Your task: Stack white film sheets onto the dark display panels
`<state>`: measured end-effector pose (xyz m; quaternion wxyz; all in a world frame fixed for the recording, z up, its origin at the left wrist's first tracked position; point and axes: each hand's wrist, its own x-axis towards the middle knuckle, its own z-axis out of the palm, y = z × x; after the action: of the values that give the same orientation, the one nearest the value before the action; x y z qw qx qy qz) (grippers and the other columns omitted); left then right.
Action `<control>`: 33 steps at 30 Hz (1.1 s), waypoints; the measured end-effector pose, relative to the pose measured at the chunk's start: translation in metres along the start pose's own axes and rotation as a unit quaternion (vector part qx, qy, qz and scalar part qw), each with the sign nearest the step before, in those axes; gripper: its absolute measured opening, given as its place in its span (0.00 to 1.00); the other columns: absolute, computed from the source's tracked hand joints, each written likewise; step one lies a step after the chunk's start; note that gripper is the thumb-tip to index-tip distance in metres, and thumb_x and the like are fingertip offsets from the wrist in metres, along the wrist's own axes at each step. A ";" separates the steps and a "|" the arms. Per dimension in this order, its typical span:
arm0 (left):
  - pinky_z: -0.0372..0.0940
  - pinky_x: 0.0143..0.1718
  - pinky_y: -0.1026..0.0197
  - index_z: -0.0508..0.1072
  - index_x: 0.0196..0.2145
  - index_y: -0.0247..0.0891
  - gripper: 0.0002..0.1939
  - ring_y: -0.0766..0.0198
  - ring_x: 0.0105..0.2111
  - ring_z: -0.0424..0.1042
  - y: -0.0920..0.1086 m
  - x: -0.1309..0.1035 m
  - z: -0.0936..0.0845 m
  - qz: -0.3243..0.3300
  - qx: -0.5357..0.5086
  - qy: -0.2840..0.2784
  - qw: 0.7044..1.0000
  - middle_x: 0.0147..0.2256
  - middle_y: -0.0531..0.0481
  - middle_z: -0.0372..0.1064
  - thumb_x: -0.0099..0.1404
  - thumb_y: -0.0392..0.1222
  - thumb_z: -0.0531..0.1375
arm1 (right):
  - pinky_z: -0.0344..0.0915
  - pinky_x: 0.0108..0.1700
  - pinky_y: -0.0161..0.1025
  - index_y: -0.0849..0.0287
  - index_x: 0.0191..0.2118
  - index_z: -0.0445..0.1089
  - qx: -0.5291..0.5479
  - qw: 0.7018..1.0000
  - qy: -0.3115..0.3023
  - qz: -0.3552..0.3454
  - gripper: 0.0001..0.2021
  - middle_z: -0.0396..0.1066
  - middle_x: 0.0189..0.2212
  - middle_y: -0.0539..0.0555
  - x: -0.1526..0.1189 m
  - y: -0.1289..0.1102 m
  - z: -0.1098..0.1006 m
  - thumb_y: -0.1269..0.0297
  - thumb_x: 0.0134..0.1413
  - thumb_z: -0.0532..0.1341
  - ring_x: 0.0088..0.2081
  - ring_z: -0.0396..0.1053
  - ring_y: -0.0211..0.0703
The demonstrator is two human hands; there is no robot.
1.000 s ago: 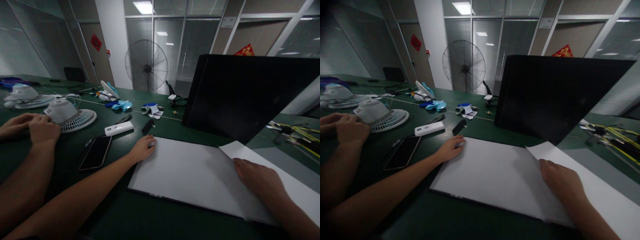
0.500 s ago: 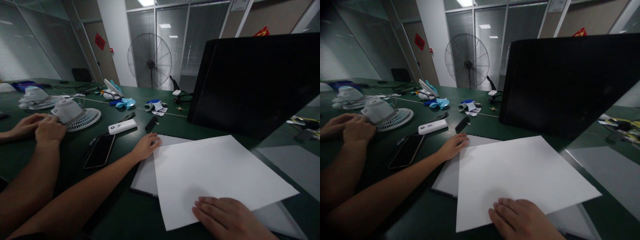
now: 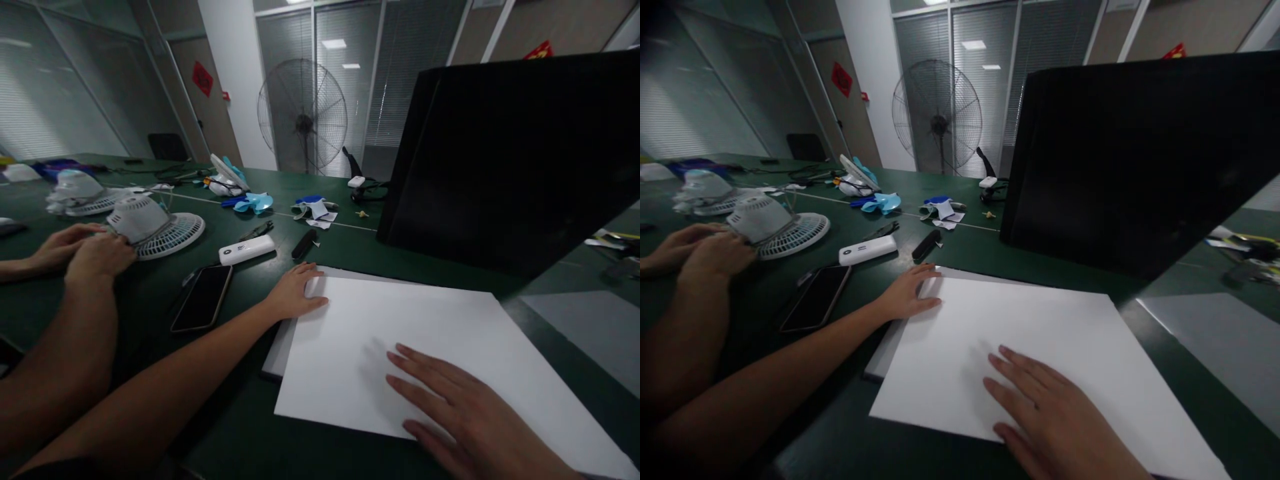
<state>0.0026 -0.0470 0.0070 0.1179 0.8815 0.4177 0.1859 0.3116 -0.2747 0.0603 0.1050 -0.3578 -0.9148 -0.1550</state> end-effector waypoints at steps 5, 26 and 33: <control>0.55 0.70 0.43 0.73 0.60 0.34 0.29 0.45 0.67 0.62 -0.006 0.003 0.006 0.003 -0.005 0.026 1.000 0.64 0.36 0.65 0.65 0.51 0.65 | 0.75 0.51 0.59 0.52 0.69 0.64 0.007 0.996 -0.064 0.067 0.29 0.53 0.67 0.57 -0.016 0.009 0.013 0.47 0.67 0.59 0.60 0.66 0.63; 0.57 0.69 0.42 0.76 0.56 0.39 0.25 0.46 0.65 0.65 -0.008 0.004 0.008 0.004 -0.053 0.044 0.998 0.62 0.41 0.69 0.65 0.52 0.65 | 0.61 0.64 0.67 0.40 0.72 0.55 0.164 0.947 -0.222 0.164 0.31 0.46 0.70 0.50 -0.017 0.024 0.019 0.39 0.69 0.55 0.68 0.52 0.61; 0.56 0.69 0.42 0.78 0.54 0.40 0.26 0.46 0.65 0.64 -0.011 0.007 0.010 -0.003 -0.063 0.035 0.997 0.62 0.41 0.69 0.65 0.59 0.64 | 0.55 0.67 0.63 0.60 0.63 0.70 -0.083 0.871 -0.112 0.471 0.31 0.61 0.63 0.61 -0.127 0.148 0.029 0.43 0.70 0.46 0.66 0.55 0.60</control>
<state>0.0037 -0.0352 -0.0042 0.1594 0.8641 0.4115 0.2420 0.5025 -0.2401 0.0254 0.0325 -0.7687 -0.6271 -0.1215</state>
